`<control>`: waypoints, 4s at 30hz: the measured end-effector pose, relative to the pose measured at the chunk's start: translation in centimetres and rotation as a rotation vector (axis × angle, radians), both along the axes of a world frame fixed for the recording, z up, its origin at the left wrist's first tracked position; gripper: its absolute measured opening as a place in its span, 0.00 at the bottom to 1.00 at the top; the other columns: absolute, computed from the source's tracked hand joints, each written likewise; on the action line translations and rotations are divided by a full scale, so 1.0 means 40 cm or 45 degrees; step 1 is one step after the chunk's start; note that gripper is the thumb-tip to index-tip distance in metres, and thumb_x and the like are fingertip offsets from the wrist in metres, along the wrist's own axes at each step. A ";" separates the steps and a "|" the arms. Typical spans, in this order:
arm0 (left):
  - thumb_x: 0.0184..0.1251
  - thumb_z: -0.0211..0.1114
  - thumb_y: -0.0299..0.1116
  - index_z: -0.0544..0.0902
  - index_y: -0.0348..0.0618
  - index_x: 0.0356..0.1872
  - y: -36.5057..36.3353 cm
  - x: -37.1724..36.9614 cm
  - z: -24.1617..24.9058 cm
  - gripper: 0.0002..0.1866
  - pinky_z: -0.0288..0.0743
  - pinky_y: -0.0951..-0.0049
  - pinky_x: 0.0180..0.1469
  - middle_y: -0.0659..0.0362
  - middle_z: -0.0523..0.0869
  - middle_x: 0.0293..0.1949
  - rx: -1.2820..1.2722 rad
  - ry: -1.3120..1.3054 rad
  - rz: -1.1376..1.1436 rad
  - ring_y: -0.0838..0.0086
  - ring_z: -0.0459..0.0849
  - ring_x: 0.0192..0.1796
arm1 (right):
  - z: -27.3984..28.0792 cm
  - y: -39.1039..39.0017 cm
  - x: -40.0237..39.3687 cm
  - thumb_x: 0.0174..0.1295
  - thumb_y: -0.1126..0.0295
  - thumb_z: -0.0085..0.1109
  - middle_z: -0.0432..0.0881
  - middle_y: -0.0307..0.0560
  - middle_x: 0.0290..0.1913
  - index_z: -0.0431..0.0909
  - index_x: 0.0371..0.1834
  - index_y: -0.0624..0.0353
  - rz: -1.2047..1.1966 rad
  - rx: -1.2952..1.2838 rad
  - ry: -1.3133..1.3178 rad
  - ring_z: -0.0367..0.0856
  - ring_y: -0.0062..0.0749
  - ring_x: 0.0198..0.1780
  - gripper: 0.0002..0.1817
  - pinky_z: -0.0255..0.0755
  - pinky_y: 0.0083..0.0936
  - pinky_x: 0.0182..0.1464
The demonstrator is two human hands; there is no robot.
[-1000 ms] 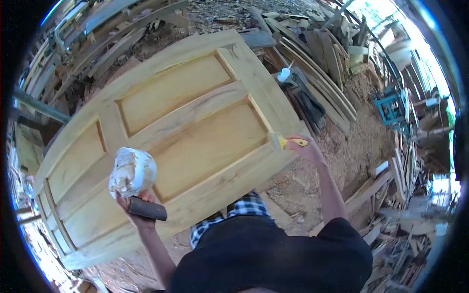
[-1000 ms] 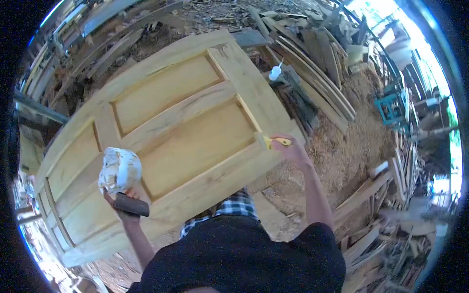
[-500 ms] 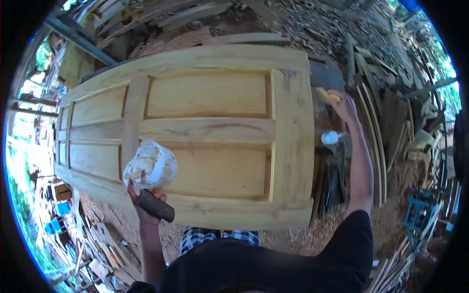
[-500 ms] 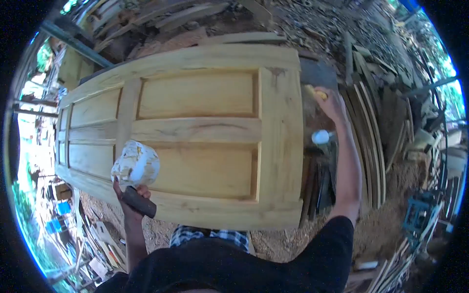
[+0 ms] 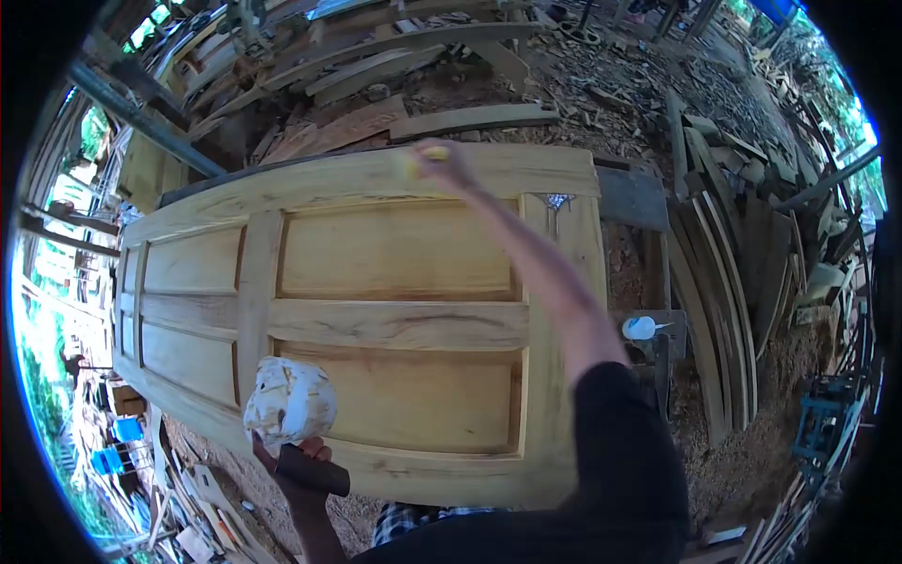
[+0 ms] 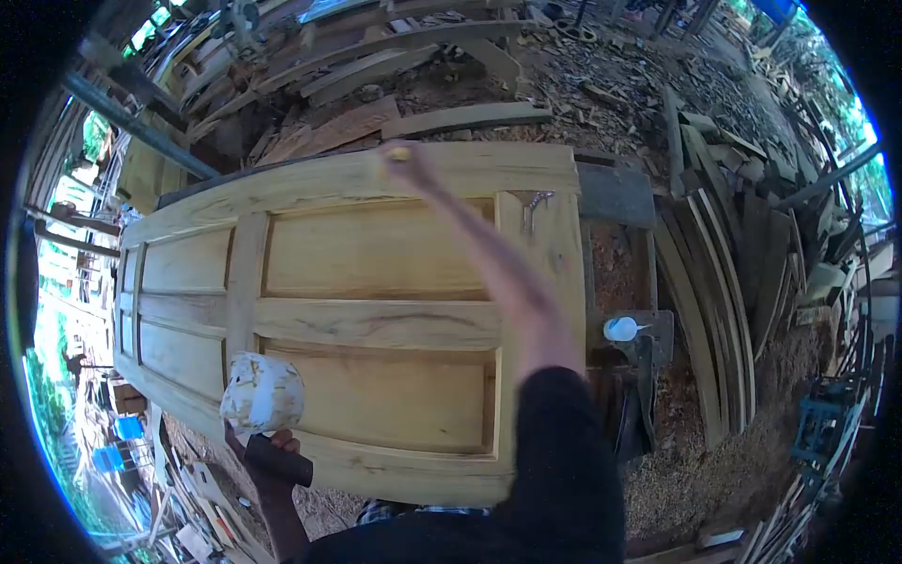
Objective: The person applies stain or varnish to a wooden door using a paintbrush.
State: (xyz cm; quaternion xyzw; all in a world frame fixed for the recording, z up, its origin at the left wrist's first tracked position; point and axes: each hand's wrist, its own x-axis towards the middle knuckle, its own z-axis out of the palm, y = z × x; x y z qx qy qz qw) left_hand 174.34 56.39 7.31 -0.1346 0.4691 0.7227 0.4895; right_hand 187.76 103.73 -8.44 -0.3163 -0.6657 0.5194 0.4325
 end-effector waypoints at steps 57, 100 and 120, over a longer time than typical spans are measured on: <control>0.55 0.50 0.68 0.69 0.44 0.51 -0.040 -0.015 -0.033 0.37 0.67 0.73 0.27 0.59 0.70 0.23 0.018 -0.117 -0.156 0.75 0.69 0.24 | -0.037 0.132 0.702 0.54 0.62 0.55 0.82 0.57 0.35 0.82 0.36 0.53 -0.915 -0.193 -0.110 0.81 0.51 0.36 0.11 0.75 0.40 0.39; 0.59 0.49 0.64 0.75 0.52 0.48 -0.057 0.070 0.018 0.29 0.63 0.75 0.21 0.63 0.74 0.20 -0.067 0.085 0.013 0.74 0.70 0.20 | -0.209 0.097 0.272 0.56 0.62 0.62 0.80 0.37 0.31 0.79 0.40 0.54 -0.257 -0.377 -0.135 0.79 0.20 0.27 0.12 0.73 0.17 0.27; 0.58 0.54 0.62 0.72 0.46 0.44 -0.130 -0.023 -0.015 0.29 0.66 0.75 0.22 0.64 0.72 0.18 0.227 -0.058 -0.296 0.76 0.72 0.20 | 0.296 -0.570 0.485 0.58 0.68 0.58 0.81 0.49 0.34 0.78 0.40 0.58 -0.398 0.413 -0.568 0.81 0.37 0.37 0.09 0.72 0.26 0.38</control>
